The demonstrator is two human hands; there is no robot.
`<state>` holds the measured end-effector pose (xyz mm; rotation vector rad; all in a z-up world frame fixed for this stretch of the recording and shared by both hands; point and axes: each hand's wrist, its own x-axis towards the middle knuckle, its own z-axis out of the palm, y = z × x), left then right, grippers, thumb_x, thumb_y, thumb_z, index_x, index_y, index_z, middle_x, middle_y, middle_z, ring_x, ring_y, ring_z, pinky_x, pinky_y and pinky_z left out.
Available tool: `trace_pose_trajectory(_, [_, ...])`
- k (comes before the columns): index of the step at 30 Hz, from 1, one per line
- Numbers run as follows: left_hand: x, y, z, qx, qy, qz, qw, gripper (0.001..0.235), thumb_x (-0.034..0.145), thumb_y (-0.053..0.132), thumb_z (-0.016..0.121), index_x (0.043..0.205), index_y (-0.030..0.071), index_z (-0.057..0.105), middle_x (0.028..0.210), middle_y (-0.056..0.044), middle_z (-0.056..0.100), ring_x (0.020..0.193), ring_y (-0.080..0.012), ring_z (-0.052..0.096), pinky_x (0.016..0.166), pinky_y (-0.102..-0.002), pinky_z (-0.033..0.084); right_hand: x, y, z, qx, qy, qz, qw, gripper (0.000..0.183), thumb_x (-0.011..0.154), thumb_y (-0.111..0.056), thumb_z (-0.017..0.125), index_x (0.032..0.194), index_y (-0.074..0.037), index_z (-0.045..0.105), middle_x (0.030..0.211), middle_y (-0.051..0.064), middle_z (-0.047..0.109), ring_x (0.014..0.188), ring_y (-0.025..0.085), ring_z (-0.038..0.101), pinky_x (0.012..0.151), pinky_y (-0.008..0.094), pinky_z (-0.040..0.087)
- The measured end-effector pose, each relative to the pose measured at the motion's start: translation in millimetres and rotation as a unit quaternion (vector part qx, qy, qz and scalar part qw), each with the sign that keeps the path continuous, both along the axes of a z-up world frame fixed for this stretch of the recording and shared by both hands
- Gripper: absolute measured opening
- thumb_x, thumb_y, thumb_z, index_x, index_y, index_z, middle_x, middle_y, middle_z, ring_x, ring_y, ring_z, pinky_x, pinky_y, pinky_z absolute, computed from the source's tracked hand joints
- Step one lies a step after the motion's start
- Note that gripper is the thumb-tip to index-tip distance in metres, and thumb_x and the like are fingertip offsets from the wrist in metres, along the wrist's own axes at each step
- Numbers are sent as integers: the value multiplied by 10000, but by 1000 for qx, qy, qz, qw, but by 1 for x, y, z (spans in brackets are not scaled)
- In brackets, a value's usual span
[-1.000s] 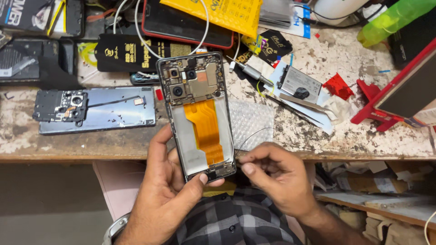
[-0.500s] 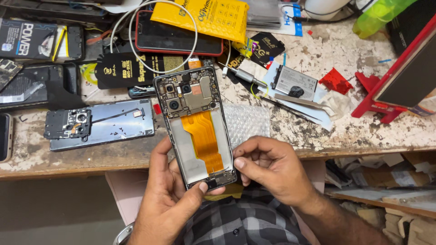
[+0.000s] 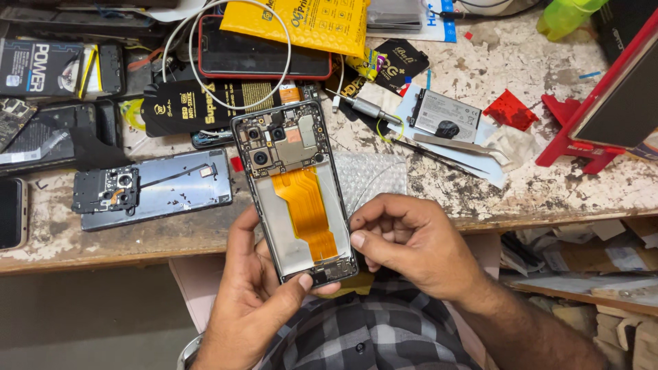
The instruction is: The person handles a disassembled smartphone, aligning and pressing an orange ribbon cable into place on the internal frame. They repeatedly adjust the cable and the phone's position on the workbench while using their fingers to secure the connection.
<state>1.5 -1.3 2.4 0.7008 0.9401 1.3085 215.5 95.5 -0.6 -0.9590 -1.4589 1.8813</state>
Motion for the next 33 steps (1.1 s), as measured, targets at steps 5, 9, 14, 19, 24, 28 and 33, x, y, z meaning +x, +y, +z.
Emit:
trace_pose_trajectory(5, [-4, 1, -6, 23, -54, -9, 998, 910, 837, -101, 557, 1591, 121, 99, 1427, -251, 510, 1212, -352, 653, 866, -509, 657, -1, -1, 5, 10, -19, 2, 1000, 159, 917, -37, 731, 1054, 41, 709, 761, 4, 661, 649, 44, 606, 586, 212, 510])
trace_pose_trajectory(9, [-5, 2, -10, 17, -80, -13, 997, 933, 820, -109, 561, 1599, 111, 97, 1419, -263, 513, 1202, -364, 656, 854, -515, 654, 0, -3, 8, 9, -21, 4, 1000, 158, 909, -29, 738, 1049, 41, 716, 764, 1, 662, 660, 40, 598, 587, 214, 513])
trace_pose_trajectory(14, [-4, 2, -8, 25, -70, -15, 997, 926, 829, -106, 557, 1594, 109, 84, 1423, -254, 510, 1208, -356, 653, 857, -505, 656, 2, -4, 8, 27, -20, 3, 999, 166, 920, -21, 732, 1070, 44, 705, 819, 12, 668, 708, 39, 605, 628, 214, 527])
trace_pose_trajectory(19, [0, -1, -2, 32, -37, -4, 999, 893, 856, -115, 528, 1588, 110, 68, 1435, -239, 498, 1220, -337, 649, 903, -486, 650, 1, -1, 0, 1, 9, -8, 1000, 167, 952, -20, 660, 1101, 51, 684, 904, 55, 704, 727, 93, 666, 651, 250, 562])
trace_pose_trajectory(24, [6, -2, -1, 70, -13, 13, 997, 884, 889, -130, 510, 1586, 120, 26, 1489, -217, 457, 1289, -310, 604, 958, -469, 624, 6, -2, -4, 33, 20, -10, 999, 193, 982, -6, 605, 1150, 57, 677, 986, 73, 721, 822, 119, 680, 756, 284, 576])
trace_pose_trajectory(28, [10, -4, -2, 73, -10, 21, 997, 868, 906, -117, 512, 1589, 111, 29, 1489, -223, 466, 1282, -294, 610, 967, -451, 621, 6, -8, -6, 14, 28, -5, 1000, 252, 958, 7, 633, 1205, 58, 627, 1049, 84, 693, 932, 115, 673, 841, 290, 569])
trace_pose_trajectory(33, [10, -5, -6, 88, -8, 25, 996, 860, 938, -123, 516, 1610, 95, 26, 1466, -247, 486, 1248, -284, 619, 1005, -431, 589, 4, -17, -7, -17, 19, 12, 1000, 331, 921, 46, 689, 1232, 51, 573, 1052, 83, 627, 922, 114, 651, 834, 286, 574])
